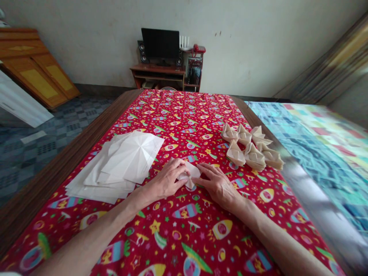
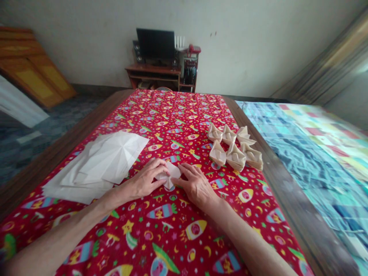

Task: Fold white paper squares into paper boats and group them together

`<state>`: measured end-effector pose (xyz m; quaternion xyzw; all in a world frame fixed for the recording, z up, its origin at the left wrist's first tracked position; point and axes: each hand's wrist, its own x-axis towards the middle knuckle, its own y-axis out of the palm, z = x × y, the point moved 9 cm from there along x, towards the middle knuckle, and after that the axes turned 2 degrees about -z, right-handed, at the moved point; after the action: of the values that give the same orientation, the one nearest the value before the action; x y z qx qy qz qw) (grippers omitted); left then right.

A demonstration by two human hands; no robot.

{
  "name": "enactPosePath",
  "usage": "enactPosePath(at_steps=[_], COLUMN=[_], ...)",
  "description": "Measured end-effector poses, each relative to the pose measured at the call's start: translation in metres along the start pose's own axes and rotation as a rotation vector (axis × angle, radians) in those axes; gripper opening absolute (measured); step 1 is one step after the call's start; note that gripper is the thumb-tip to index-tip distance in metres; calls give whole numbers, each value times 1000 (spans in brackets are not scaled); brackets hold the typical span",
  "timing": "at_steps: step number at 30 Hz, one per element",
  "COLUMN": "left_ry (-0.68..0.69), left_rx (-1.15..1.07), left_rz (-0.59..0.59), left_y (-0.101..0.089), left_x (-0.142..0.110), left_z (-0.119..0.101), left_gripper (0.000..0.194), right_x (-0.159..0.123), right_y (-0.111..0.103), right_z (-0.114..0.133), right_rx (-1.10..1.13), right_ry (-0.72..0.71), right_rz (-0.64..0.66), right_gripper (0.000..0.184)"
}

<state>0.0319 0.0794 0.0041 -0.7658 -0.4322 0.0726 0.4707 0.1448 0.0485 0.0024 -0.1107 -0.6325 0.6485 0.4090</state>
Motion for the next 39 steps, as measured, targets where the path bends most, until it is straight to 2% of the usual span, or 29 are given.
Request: enactPosePath(at_steps=[4,9,13,16,20,23,26,28,31,35,39], left_ry=[-19,-19,-20,-49,-61,-24,23,60,135,182,235], left_rx=[-57,-155,-153,-101,9,22,14,36,144,295,382], left_rz=[5,6,15,-5,-76,-91,-93,-104,-54,60,79], left_y=[-2,-4,-3,-2,-1,0,0,-4,-6,-5,-3], left_x=[5,5,5,6,3,2,-1,-5,-15,-27,-25], left_z=[6,16,15,13,10,8,5,1,-9,-21,-29], left_gripper=[5,3,4,8,13,10,8,10,13,34,21], right_x=[0,-2,-4,-4,-5,-5,-1,1,5,7,7], right_y=[3,10,14,13,-4,-13,-7,-4,-1,-1,-4], right_z=[1,7,10,8,1,8,22,25,22,17,11], right_rx=[-35,-87,-109,-79,4,-14,-36,-32,-26,15,107], right_ry=[-8,-28,-12,13,67,4,-136,-172,-162,-138,-78], right_rz=[51,173,240,195,-46,-155,-93,-56,-31,-26,-56], right_gripper=[38,48,54,48,29,26,26,24,25,25,34])
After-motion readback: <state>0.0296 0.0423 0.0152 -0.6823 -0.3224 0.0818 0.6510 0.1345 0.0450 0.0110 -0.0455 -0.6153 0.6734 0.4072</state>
